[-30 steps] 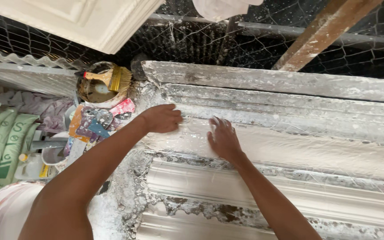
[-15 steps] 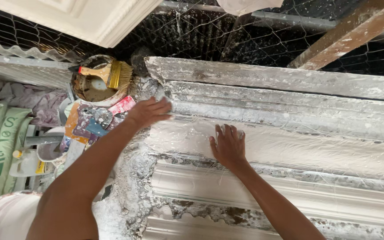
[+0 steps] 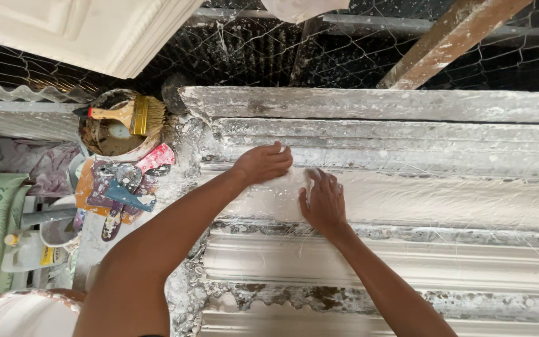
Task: The person dips a bundle of white fibers into a bucket of liquid and spreads the wet fibers along the grooves of long plaster molding pieces. They then use a sponge and their hands to smooth and press the fiber coating over the molding surfaces.
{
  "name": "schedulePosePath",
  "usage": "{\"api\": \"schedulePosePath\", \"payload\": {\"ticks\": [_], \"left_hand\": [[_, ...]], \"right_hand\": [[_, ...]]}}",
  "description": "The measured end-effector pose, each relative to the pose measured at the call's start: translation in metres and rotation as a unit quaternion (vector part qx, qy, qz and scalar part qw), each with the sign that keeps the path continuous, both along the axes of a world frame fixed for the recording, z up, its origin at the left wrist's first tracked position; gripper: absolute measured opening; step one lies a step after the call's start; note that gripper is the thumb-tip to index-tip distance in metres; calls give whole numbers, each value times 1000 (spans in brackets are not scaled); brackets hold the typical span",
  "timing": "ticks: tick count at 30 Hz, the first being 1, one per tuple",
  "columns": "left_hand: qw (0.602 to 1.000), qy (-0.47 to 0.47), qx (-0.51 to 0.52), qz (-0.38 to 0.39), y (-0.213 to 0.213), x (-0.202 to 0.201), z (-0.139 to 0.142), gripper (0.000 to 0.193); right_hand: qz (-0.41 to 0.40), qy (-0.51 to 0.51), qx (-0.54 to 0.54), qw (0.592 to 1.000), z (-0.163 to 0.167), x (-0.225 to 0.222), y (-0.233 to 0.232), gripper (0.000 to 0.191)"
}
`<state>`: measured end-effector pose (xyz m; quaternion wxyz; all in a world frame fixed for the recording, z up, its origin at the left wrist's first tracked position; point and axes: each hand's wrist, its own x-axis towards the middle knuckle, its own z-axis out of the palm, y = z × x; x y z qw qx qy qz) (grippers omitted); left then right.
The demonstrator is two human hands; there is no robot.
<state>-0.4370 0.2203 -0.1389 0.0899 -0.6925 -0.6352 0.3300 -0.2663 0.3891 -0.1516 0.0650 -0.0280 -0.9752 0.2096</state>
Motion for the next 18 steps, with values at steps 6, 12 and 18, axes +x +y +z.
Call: {"api": "schedulePosePath", "payload": {"ticks": [6,12,18], "left_hand": [[993,8,-4,-115,-32,13,42,66],[977,-187,-14,-98,-100,3,53,6],[993,-58,-52,87,-126,-20,29,59]], "right_hand": [[60,-25,-13,998,-7,-19,-11,58],[132,-67,60,987,-8,-6,-25,54],[131,-22,68,989,-9,28,-36,56]]}}
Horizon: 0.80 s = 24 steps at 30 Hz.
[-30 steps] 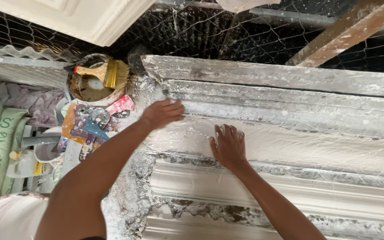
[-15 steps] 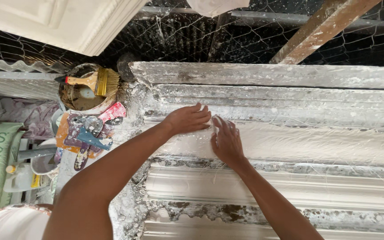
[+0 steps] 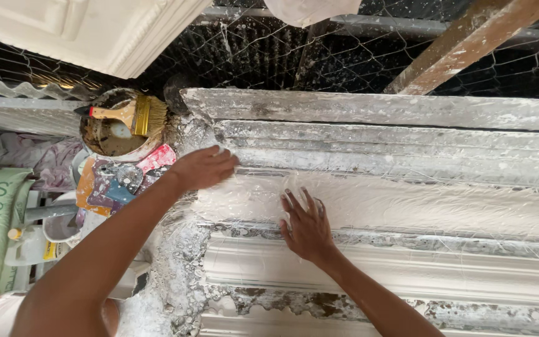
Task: The person dips a bundle of white fibers into a bucket of liquid and spreads the wet fibers along the grooves of long plaster molding pieces. They then use a sponge and their hands to smooth and press the fiber coating over the molding surfaces.
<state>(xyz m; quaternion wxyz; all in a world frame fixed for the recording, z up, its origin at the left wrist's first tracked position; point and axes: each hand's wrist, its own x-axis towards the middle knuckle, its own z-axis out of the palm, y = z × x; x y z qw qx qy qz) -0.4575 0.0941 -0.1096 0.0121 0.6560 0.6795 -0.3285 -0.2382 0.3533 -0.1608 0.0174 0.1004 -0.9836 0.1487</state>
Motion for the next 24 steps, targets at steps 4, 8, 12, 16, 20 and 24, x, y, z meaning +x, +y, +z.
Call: {"api": "schedulePosePath", "payload": {"ticks": [4,8,12,16,20,24], "left_hand": [[998,-1,-17,57,-17,-14,-13,72],[995,28,-86,39,-12,-16,-25,91],[999,-5,-5,37,45,3,-51,88],[996,-14,85,16,133,25,-82,68],[996,22,88,-22,224,52,-96,48],[987,78,120,-67,310,83,-93,52]], "right_hand": [[25,-21,-16,999,0,-1,1,59],[18,-26,-17,999,1,-5,5,63],[23,-30,-16,999,0,0,9,62],[4,19,-8,1000,-4,4,24,61],[-56,38,-24,997,-5,10,55,51],[-188,-13,-17,982,-3,21,111,35]]}}
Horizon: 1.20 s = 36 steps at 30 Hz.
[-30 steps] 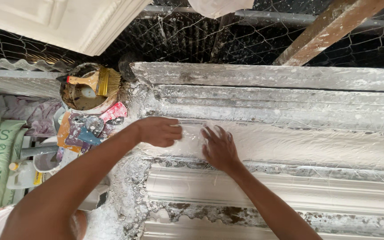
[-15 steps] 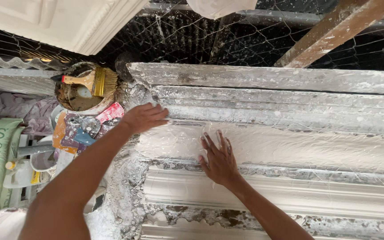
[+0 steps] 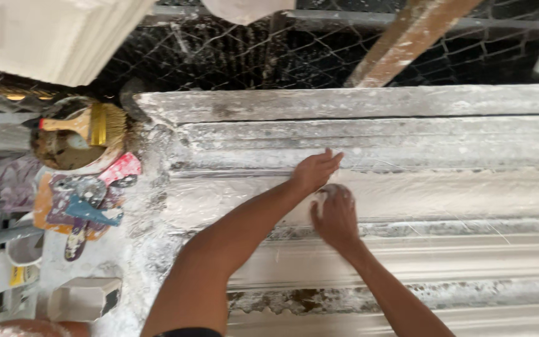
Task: The person dips a bundle of white fibers into a bucket of liquid and spreads the wet fibers along the grooves of long plaster molding pieces. They then use a sponge and their hands to smooth and press the fiber coating over the molding surfaces.
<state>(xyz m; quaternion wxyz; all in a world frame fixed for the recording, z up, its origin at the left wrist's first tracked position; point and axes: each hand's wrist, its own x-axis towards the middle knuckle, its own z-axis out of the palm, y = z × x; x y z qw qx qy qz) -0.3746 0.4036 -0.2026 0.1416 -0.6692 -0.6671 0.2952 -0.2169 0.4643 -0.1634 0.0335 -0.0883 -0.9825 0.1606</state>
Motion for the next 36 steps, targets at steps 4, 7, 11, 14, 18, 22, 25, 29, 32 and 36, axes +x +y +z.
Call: {"api": "schedulePosePath", "payload": {"ticks": [4,7,11,14,18,22,25,29,32,36], "left_hand": [[999,-8,-42,10,68,16,6,53],[998,-20,-65,14,95,27,5,55],[998,-32,-29,55,116,40,6,61],[997,-22,-43,60,142,51,6,58],[996,-18,-49,72,201,71,3,59],[996,-31,-19,78,290,97,1,54],[994,-65,-5,86,367,122,5,51],[986,-14,-128,105,476,165,12,50],[987,-8,-120,109,557,190,16,57],[988,5,-114,101,650,223,6,53]], "right_hand": [[-92,40,8,995,-1,26,69,38],[-115,86,63,988,-6,45,117,46],[-149,50,59,986,-17,65,165,55],[-163,9,48,985,-21,81,198,58],[-155,15,30,987,-23,105,254,58],[-152,9,10,988,-21,134,341,57],[-138,25,10,990,-23,164,423,56],[-93,49,6,994,-26,215,544,55],[-101,50,0,994,-24,246,632,55],[-118,40,9,992,-24,295,712,54]]}}
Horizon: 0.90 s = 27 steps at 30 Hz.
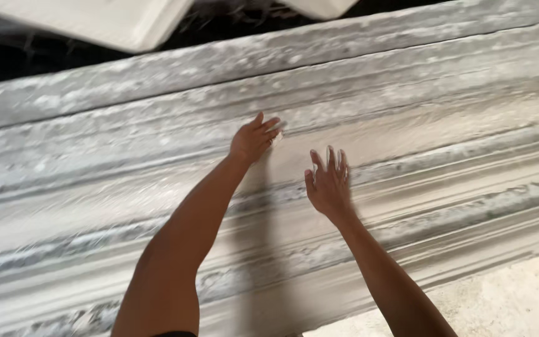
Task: The person dips a bundle of white fibers into a bucket of liquid and spreads the wet fibers along the grooves of long plaster molding pieces. They then use a sponge and their hands to smooth and press the fiber coating over the molding surfaces.
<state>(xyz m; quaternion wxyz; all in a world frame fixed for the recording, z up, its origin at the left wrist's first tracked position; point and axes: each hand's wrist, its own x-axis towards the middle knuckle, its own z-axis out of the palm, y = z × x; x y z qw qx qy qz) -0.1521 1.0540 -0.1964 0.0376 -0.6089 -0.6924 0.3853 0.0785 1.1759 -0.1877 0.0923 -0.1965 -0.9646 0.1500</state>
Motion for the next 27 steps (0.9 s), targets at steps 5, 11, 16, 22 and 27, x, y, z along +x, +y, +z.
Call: {"api": "schedulePosePath", "payload": {"ticks": [5,11,16,22,27], "left_hand": [[999,-20,20,-28,132,33,-18,55],[998,-37,39,-22,279,81,-31,58],[997,-11,55,-46,398,115,-63,62],[991,-43,124,-33,565,150,-72,69],[993,25,59,-102,665,188,-76,67]], "right_hand": [[-42,-32,-25,998,2,42,87,54],[-26,26,-9,999,1,80,218,54],[3,77,2,997,-21,92,357,50],[22,91,14,995,-25,153,527,44],[-24,88,16,996,-15,211,648,42]]}}
